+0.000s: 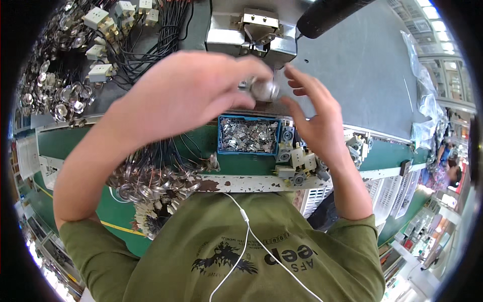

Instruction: Assembling electrical components using a handheld power tool on a production floor.

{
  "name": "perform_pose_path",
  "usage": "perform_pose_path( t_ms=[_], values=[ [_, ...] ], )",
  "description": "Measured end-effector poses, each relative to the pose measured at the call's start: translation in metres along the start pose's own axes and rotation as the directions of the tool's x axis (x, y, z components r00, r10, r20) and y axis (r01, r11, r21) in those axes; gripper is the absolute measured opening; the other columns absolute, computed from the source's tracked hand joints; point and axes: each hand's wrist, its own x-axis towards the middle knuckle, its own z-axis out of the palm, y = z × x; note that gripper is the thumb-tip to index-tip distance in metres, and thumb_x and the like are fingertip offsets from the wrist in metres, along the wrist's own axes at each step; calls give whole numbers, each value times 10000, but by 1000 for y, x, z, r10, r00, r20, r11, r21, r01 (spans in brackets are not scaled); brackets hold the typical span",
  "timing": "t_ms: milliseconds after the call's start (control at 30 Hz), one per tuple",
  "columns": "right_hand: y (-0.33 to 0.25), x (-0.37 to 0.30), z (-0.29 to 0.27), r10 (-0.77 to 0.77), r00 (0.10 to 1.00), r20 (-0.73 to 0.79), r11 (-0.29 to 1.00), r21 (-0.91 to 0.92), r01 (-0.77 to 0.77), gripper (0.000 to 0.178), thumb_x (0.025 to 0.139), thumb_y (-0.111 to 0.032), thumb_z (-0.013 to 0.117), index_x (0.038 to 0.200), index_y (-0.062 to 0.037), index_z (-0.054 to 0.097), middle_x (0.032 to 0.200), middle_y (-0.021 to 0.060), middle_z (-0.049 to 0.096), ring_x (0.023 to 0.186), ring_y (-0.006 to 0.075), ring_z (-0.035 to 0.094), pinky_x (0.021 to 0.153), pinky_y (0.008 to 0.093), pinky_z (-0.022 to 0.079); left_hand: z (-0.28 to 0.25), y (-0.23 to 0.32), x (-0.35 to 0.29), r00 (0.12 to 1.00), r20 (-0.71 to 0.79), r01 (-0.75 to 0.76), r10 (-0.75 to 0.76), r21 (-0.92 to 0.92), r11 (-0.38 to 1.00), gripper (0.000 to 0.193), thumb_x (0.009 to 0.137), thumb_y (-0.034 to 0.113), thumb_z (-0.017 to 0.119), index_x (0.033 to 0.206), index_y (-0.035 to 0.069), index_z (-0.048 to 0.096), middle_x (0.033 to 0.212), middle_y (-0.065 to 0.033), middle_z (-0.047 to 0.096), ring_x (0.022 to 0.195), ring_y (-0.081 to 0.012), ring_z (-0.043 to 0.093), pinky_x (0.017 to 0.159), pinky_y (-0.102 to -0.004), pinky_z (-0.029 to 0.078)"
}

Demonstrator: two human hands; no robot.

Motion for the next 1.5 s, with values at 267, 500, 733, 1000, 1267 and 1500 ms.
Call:
perform_pose_path(
  t_ms=[267,500,733,1000,1267,1500],
  values=[
    [-37,44,-64,-157,647,-746,820,266,506,484,1010,32,560,1467,19,403,1302,292,635,1148,326,686,909,426,589,19,-31,16,953,184,235,-240,48,971,320,970,305,666,1262,179,630,905,-126,750,870,-346,718,754,-464,556],
    [-56,119,-72,-215,723,-656,790,318,524,388,950,-258,748,1232,-10,650,1029,144,716,987,178,692,908,347,562,25,-27,14,977,92,174,-191,174,969,382,938,253,715,1310,223,633,815,-93,726,770,-319,703,675,-428,533],
    [-59,123,-63,-211,650,-730,866,169,471,422,966,-348,725,1183,8,653,973,151,699,707,180,678,688,303,571,21,-31,18,966,135,197,-220,168,966,340,956,333,671,1269,205,640,912,-109,753,871,-351,718,743,-475,558],
    [-71,113,-57,-158,645,-748,787,300,540,433,969,-364,715,1161,19,653,948,157,690,598,180,649,583,289,545,25,-31,12,986,102,107,-129,193,975,298,981,332,638,1252,207,640,908,-117,745,869,-350,718,747,-486,557],
    [-94,123,-30,123,610,-783,796,445,411,305,979,-209,737,1105,53,646,871,128,657,546,162,615,492,287,494,24,-29,14,968,151,171,-202,194,966,343,988,344,643,1311,235,614,882,-126,728,847,-364,704,731,-489,551],
    [-91,126,-25,106,633,-767,775,462,430,279,974,-143,737,1126,22,571,858,134,667,551,166,624,499,287,504,22,-29,15,959,180,185,-218,183,965,339,1001,347,618,1323,243,608,887,-135,725,842,-371,703,733,-493,548]
  ],
)
